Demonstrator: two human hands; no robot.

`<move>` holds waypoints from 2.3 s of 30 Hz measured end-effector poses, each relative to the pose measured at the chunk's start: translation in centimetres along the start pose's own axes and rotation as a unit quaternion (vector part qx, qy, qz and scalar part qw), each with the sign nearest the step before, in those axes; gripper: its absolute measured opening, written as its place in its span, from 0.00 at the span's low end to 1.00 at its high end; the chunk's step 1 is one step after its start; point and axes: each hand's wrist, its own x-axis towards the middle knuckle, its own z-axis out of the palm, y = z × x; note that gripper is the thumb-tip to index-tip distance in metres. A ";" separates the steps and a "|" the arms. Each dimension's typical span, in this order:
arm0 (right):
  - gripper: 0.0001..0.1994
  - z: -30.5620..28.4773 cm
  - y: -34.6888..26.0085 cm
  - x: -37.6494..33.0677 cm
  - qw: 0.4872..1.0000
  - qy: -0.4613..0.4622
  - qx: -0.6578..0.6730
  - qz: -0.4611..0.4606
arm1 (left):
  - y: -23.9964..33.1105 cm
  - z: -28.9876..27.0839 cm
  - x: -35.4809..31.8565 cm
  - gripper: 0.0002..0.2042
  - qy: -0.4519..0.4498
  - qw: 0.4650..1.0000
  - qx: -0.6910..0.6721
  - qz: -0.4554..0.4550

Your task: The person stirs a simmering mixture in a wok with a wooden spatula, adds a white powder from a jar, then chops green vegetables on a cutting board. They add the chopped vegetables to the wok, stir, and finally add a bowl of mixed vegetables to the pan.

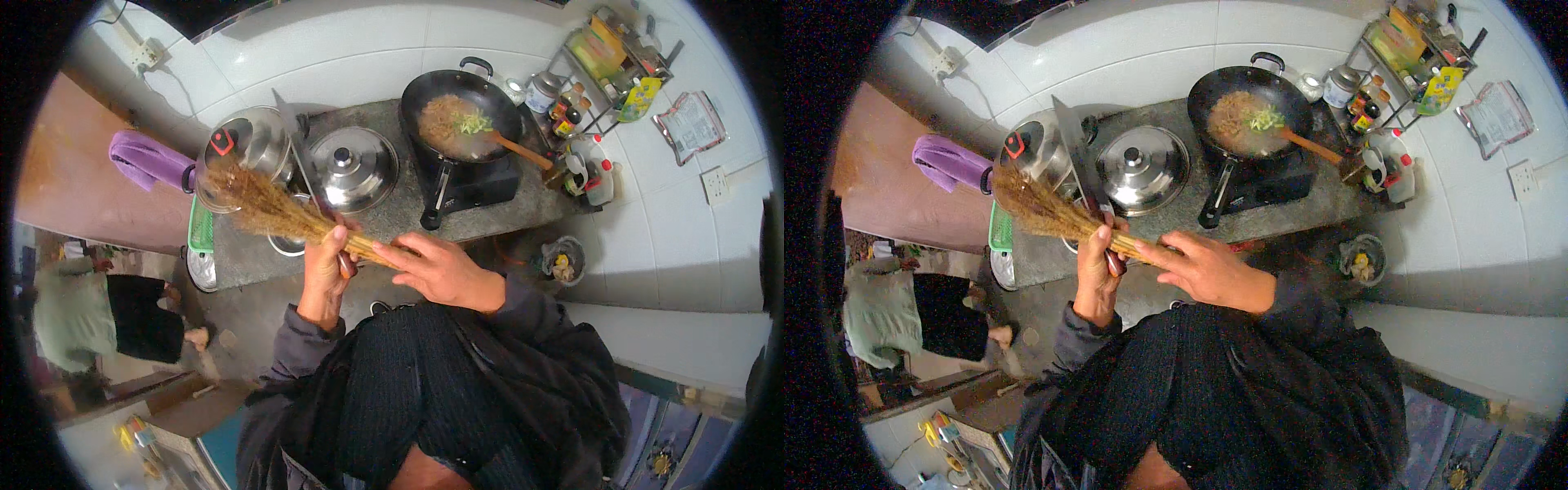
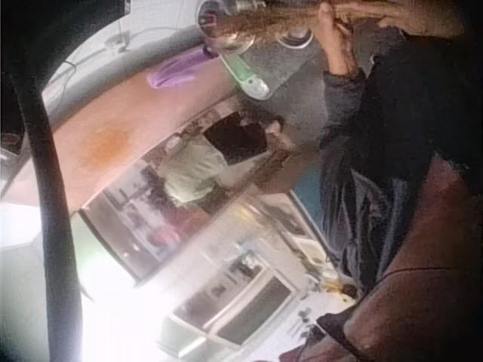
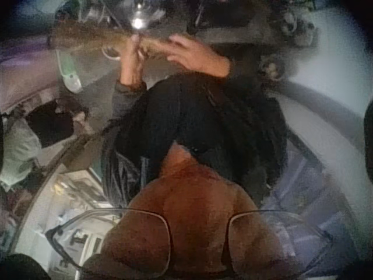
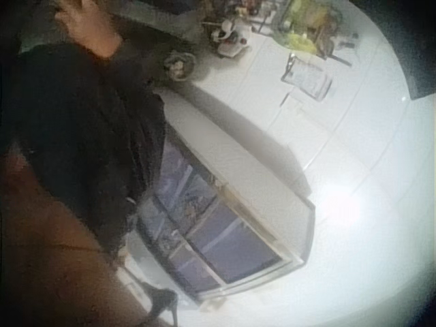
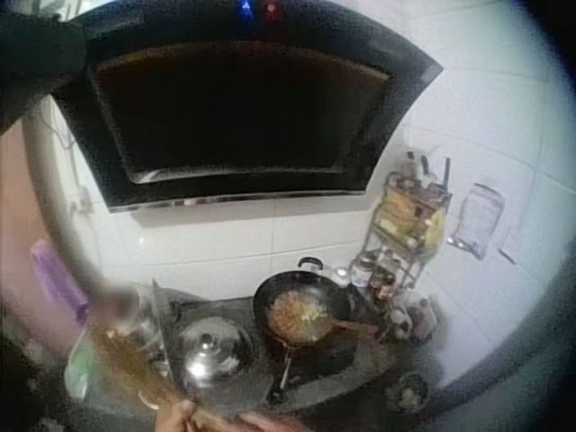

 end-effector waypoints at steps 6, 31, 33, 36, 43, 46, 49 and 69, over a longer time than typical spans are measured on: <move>0.29 -8.5 13.8 -3.7 0.912 0.045 -0.346 0.216 | -0.9 -1.4 -1.7 0.23 0.096 0.987 0.052 0.118; 0.13 -18.9 33.5 0.9 0.928 -0.111 -0.264 0.237 | -6.8 2.0 -5.2 0.15 0.354 0.903 0.096 0.223; 0.13 -18.6 32.2 1.7 0.950 -0.090 -0.240 0.180 | -7.0 1.0 -5.1 0.14 0.367 0.892 0.110 0.240; 0.12 -14.9 31.8 0.1 0.921 -0.194 -0.280 0.188 | -6.8 -0.9 -5.1 0.15 0.350 0.903 0.098 0.229; 0.13 -22.6 32.0 -4.1 0.922 -0.258 -0.227 0.181 | -6.9 -1.5 -5.3 0.15 0.353 0.912 0.082 0.192; 0.13 -19.3 31.3 -2.7 0.927 -0.251 -0.243 0.138 | -7.0 -1.9 -5.2 0.15 0.366 0.903 0.089 0.206; 0.13 -16.7 32.3 1.0 0.909 -0.183 -0.285 0.244 | -7.1 -2.3 -5.0 0.14 0.380 0.893 0.089 0.224; 0.16 -17.6 37.2 0.8 0.908 -0.171 -0.355 0.140 | -7.0 -0.9 -5.5 0.14 0.408 0.889 0.075 0.194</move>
